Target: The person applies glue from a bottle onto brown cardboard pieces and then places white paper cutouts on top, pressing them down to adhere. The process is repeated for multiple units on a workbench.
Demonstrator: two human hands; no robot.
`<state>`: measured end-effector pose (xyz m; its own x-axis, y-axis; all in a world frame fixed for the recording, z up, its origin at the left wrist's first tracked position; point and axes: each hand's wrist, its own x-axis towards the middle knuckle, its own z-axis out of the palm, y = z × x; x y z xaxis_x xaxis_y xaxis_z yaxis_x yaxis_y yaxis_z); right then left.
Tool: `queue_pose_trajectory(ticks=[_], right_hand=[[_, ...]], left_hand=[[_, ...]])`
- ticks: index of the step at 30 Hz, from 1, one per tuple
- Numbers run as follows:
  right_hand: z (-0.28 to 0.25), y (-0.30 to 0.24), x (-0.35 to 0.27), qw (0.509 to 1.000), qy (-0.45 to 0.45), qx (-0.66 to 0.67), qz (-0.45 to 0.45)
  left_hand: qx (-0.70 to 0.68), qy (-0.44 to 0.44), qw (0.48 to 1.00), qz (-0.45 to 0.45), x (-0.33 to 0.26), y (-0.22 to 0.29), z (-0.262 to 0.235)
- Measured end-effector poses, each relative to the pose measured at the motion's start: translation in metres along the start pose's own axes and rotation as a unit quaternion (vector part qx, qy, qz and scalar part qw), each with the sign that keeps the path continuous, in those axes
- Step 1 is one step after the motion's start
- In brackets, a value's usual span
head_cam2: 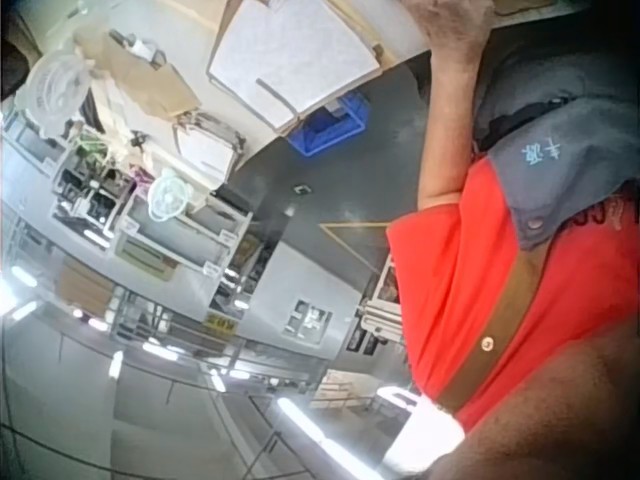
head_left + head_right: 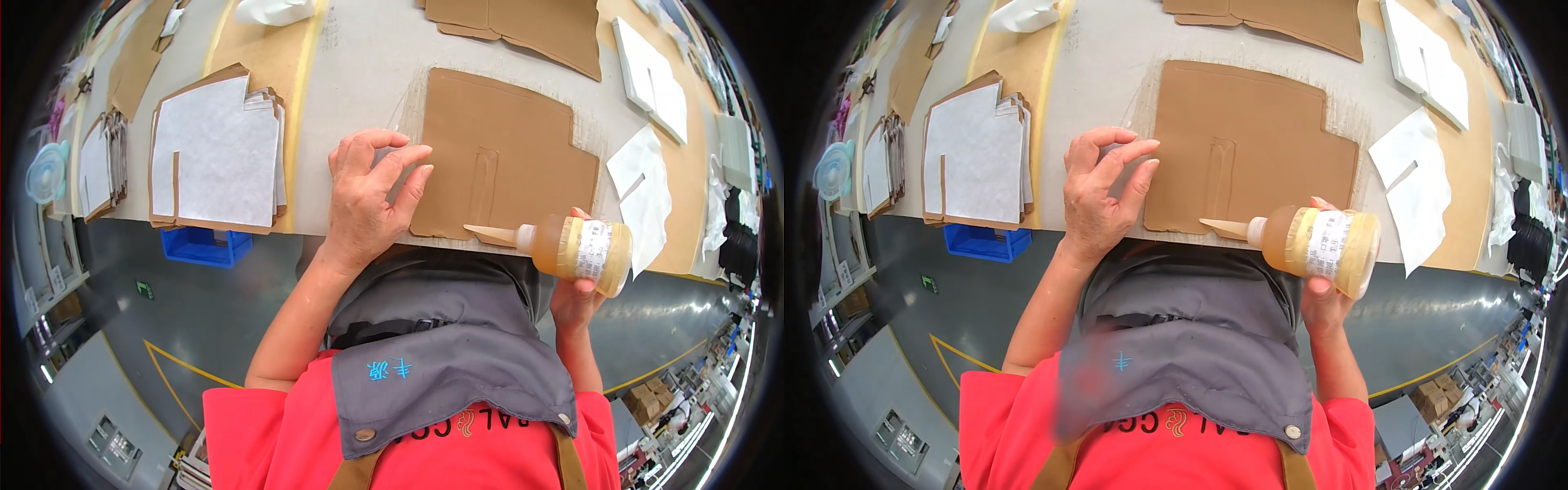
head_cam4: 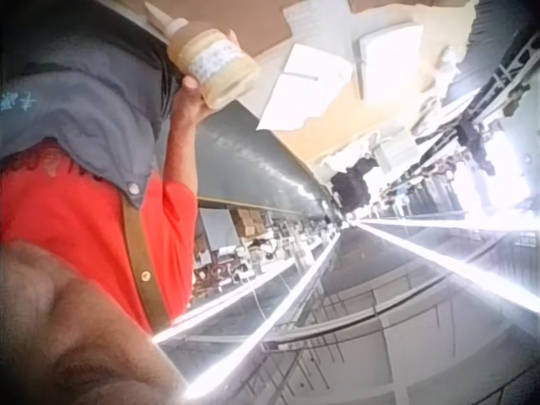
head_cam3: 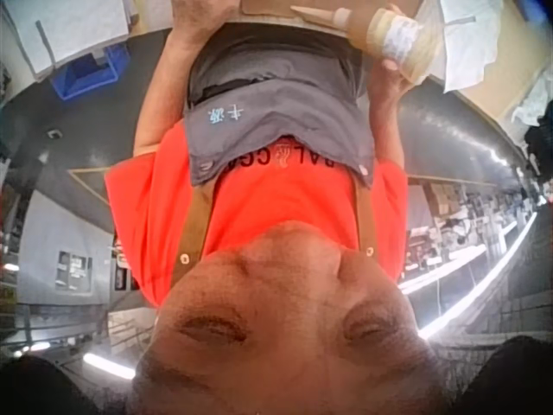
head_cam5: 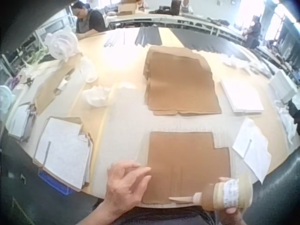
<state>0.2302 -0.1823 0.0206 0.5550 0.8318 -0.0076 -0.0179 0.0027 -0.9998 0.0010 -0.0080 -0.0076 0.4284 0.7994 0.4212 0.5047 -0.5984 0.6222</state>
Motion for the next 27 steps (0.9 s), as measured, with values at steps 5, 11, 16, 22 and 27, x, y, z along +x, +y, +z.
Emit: queue_pose_trajectory(ticks=[5, 11, 16, 22, 27], right_hand=[[0.014, 0.005, -0.001, 1.0, 0.006, 0.012, 0.003], [0.031, 0.017, 0.0, 0.998, -0.044, 0.038, -0.01], [0.039, -0.007, 0.021, 0.963, -0.022, 0.234, 0.13], [0.038, -0.013, 0.085, 0.981, -0.017, 0.192, 0.019], [0.057, -0.001, 0.124, 0.993, -0.036, 0.099, -0.049]], left_hand=[[-0.007, 0.01, 1.0, -0.01, 0.0, -0.002, 0.0], [-0.038, 0.021, 0.998, -0.037, 0.002, 0.002, -0.002], [-0.1, 0.069, 0.989, -0.079, 0.001, -0.004, -0.003], [-0.127, 0.07, 0.984, -0.099, 0.002, -0.003, -0.011], [-0.147, 0.073, 0.982, -0.091, 0.002, -0.006, -0.008]])
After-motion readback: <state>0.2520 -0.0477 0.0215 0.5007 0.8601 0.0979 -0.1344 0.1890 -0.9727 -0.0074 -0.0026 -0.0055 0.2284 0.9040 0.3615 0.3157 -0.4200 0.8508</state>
